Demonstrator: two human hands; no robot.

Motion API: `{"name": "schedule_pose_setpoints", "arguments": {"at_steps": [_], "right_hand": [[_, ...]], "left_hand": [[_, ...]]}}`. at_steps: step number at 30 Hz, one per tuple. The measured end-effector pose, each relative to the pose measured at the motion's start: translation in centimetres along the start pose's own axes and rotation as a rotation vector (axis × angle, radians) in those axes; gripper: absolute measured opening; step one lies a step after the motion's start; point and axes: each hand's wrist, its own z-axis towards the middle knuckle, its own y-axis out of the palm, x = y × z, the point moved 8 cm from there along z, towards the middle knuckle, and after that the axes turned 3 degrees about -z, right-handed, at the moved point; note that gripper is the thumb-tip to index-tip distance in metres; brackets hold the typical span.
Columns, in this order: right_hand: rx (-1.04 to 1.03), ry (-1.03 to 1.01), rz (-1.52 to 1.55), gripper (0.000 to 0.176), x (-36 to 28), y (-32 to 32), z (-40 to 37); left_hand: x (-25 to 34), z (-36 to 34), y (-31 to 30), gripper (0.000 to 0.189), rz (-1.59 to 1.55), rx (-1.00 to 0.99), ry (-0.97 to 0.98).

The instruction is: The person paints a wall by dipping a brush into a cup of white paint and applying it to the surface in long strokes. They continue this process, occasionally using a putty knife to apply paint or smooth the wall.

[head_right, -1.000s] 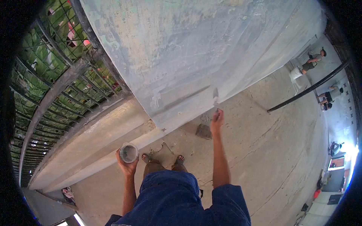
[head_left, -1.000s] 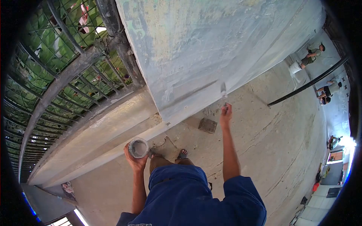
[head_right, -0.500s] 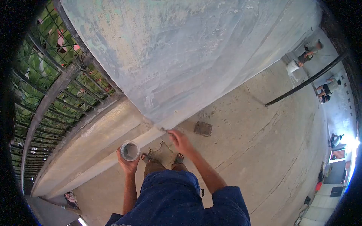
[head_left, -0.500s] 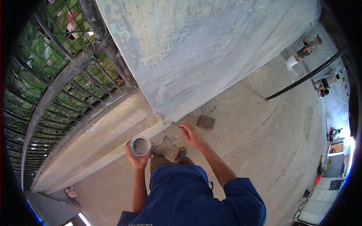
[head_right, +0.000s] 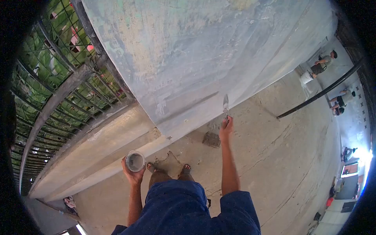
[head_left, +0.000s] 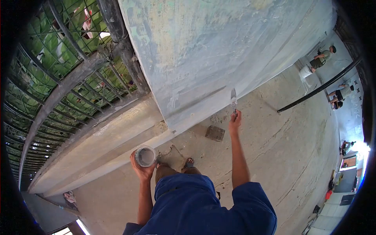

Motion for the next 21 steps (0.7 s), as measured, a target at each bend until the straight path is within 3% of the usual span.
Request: {"name": "schedule_pose_setpoints", "arguments": {"at_steps": [2, 4, 8, 10, 12, 18, 20, 21], "right_hand": [[0.146, 0.025, 0.0, 0.03, -0.6, 1.8, -2.2], [-0.067, 0.039, 0.044, 0.032, -6.1, 4.4, -4.3], [-0.061, -0.248, 0.104, 0.034, -17.9, 7.9, -12.3], [-0.356, -0.205, 0.16, 0.036, -21.9, 7.8, -15.7], [-0.463, -0.157, 0.222, 0.035, -23.9, 6.0, -16.7], [-0.856, -0.045, 0.153, 0.028, -21.4, 1.8, -9.0], [-0.698, -0.137, 0.198, 0.027, -19.5, 0.9, -4.6], [-0.663, -0.054, 0.164, 0.028, -17.5, 0.5, -2.2]], "left_hand": [[0.0, -0.2, 0.1, 0.094, -0.016, 0.015, 0.001], [0.1, -0.1, 0.4, 0.091, -0.034, 0.012, 0.006], [1.2, 0.8, 0.4, 0.08, -0.012, -0.027, -0.025], [1.3, 1.1, 0.8, 0.081, 0.03, -0.058, -0.03], [1.7, 1.4, 0.9, 0.082, 0.027, -0.04, -0.017], [1.1, 0.9, 0.6, 0.086, 0.018, 0.003, 0.025], [0.9, 0.7, 0.7, 0.087, -0.007, 0.004, 0.034], [0.9, 0.5, 0.9, 0.087, 0.009, -0.041, 0.033]]}}
